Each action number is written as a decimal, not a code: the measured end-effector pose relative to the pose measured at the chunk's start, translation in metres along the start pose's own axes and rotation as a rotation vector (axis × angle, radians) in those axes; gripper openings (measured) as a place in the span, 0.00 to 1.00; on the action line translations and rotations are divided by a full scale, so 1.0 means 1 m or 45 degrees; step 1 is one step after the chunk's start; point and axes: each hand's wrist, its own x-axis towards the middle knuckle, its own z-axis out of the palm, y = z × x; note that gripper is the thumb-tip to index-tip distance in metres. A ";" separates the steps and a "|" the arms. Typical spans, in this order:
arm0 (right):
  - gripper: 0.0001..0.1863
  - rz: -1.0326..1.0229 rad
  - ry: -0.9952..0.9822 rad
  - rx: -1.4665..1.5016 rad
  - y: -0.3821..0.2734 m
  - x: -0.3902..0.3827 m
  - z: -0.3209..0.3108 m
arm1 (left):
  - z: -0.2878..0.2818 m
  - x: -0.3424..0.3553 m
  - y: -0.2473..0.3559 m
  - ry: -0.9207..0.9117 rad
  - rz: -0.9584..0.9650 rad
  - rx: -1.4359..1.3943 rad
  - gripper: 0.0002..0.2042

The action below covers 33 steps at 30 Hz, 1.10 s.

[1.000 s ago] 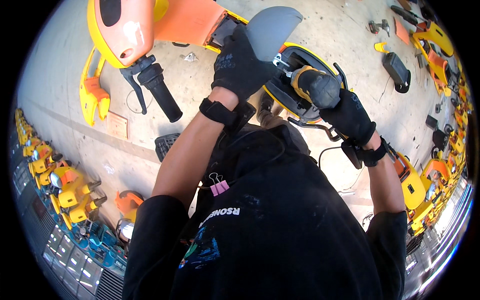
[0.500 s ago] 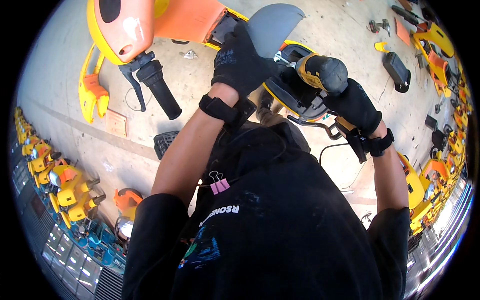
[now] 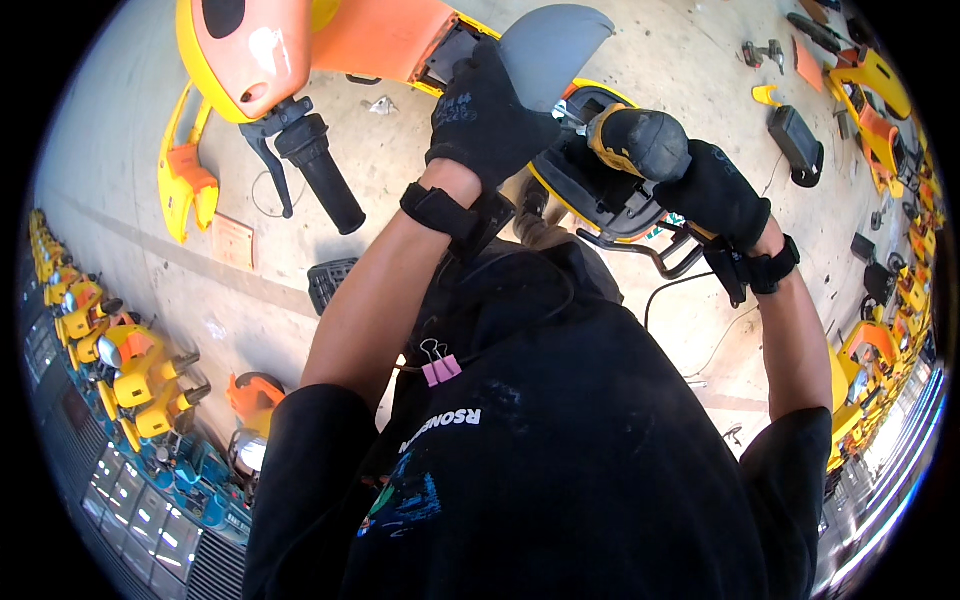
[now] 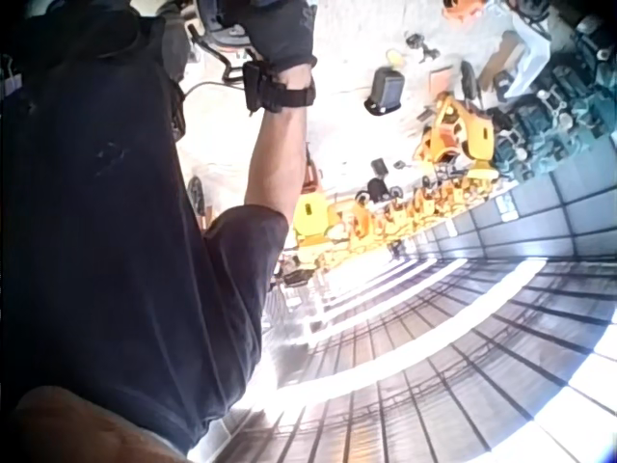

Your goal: The person removes screws from the seat and body panel of an orange electric scooter using a power drill. They then lift the seat and reach into the compartment to manipulate internal components.

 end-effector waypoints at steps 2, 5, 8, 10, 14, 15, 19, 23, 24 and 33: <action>0.13 -0.065 -0.002 -0.056 -0.002 0.001 0.000 | 0.001 -0.001 0.000 0.007 0.000 0.041 0.34; 0.13 -0.007 -0.028 0.029 -0.004 0.004 0.003 | 0.006 0.003 -0.004 -0.046 -0.010 0.065 0.36; 0.13 -0.138 -0.031 -0.128 -0.008 0.006 0.008 | 0.009 0.006 -0.006 -0.047 -0.006 0.018 0.41; 0.17 -0.150 -0.095 -0.235 -0.015 0.008 0.007 | 0.008 0.005 -0.003 -0.041 -0.018 0.063 0.46; 0.15 -0.130 -0.108 -0.224 -0.005 0.010 0.010 | -0.013 0.004 0.025 -0.154 -0.259 0.147 0.48; 0.14 -0.134 -0.096 -0.206 -0.002 0.012 0.011 | -0.014 0.003 0.024 -0.160 -0.272 0.151 0.47; 0.14 -0.149 -0.149 -0.225 -0.002 0.019 0.010 | -0.009 0.003 0.024 -0.150 -0.250 0.180 0.45; 0.13 -0.140 -0.132 -0.237 -0.015 0.018 0.012 | -0.012 0.005 0.025 -0.167 -0.251 0.139 0.45; 0.13 -0.116 -0.139 -0.238 -0.018 0.019 0.011 | -0.012 0.006 0.022 -0.183 -0.241 0.146 0.45; 0.14 -0.071 -0.170 -0.216 -0.017 0.021 0.009 | 0.012 -0.003 -0.015 -0.123 -0.088 -0.054 0.47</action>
